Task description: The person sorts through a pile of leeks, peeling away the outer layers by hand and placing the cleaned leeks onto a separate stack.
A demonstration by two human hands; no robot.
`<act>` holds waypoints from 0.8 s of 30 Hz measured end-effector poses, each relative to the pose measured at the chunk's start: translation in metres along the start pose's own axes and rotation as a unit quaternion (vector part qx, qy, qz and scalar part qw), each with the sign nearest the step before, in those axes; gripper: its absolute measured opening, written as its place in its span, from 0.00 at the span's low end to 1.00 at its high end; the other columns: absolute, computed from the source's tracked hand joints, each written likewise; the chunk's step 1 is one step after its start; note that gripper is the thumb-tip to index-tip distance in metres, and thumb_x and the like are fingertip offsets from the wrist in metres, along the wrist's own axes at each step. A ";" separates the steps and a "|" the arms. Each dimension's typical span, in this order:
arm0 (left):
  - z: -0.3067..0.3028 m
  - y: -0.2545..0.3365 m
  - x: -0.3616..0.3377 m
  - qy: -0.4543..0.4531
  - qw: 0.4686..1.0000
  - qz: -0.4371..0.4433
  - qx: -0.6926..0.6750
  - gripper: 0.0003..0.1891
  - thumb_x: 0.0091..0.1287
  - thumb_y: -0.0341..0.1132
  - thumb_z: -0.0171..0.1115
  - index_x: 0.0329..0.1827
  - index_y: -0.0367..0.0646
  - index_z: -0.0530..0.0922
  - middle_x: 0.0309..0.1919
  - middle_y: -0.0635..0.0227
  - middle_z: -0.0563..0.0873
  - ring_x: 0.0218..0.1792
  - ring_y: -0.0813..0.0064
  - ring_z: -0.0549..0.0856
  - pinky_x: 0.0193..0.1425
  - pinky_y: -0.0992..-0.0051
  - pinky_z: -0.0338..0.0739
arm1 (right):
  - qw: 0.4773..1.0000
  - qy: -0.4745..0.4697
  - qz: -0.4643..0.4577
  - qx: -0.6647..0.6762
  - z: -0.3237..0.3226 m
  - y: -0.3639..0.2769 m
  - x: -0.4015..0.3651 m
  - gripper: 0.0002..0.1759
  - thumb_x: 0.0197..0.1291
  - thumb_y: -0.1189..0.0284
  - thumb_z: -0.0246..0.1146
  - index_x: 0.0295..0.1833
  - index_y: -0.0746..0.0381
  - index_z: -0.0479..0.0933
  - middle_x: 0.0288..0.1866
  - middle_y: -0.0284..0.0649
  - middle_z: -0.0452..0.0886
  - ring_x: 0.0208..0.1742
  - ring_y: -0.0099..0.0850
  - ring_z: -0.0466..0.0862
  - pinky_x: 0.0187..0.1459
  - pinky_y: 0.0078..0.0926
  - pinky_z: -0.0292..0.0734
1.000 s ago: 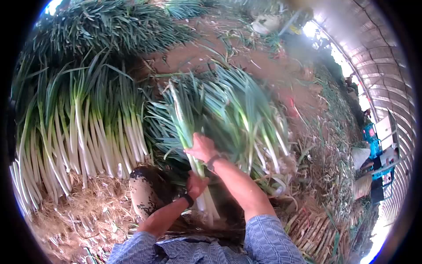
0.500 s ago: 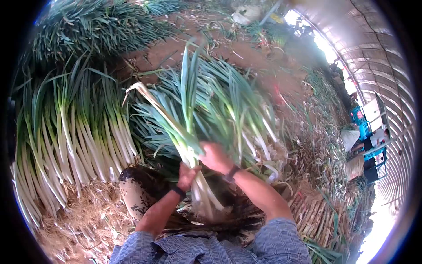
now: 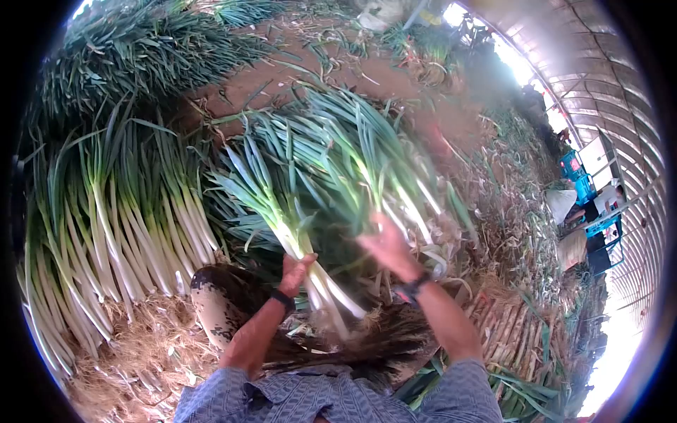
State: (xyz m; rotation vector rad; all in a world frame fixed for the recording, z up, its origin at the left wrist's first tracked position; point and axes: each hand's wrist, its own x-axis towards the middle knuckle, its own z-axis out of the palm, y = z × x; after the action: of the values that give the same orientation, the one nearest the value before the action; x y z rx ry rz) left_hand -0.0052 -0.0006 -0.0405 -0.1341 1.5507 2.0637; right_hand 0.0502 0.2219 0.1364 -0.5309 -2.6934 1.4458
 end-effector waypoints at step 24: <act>-0.016 -0.037 0.040 -0.030 0.997 0.027 0.069 0.24 0.60 0.34 0.77 0.56 0.38 0.75 0.42 0.67 0.83 0.41 0.71 0.84 0.45 0.66 0.82 | 0.936 -0.128 -0.119 -0.305 -0.015 0.019 -0.022 0.51 0.55 0.44 0.72 0.71 0.70 0.64 0.58 0.56 0.79 0.55 0.49 0.82 0.58 0.44 0.78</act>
State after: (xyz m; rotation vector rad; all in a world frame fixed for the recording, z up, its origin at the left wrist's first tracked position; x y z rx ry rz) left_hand -0.0255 0.0066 -0.0929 0.0215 1.6702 1.9762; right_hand 0.0789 0.2367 0.1325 -0.0114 -3.2595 0.6373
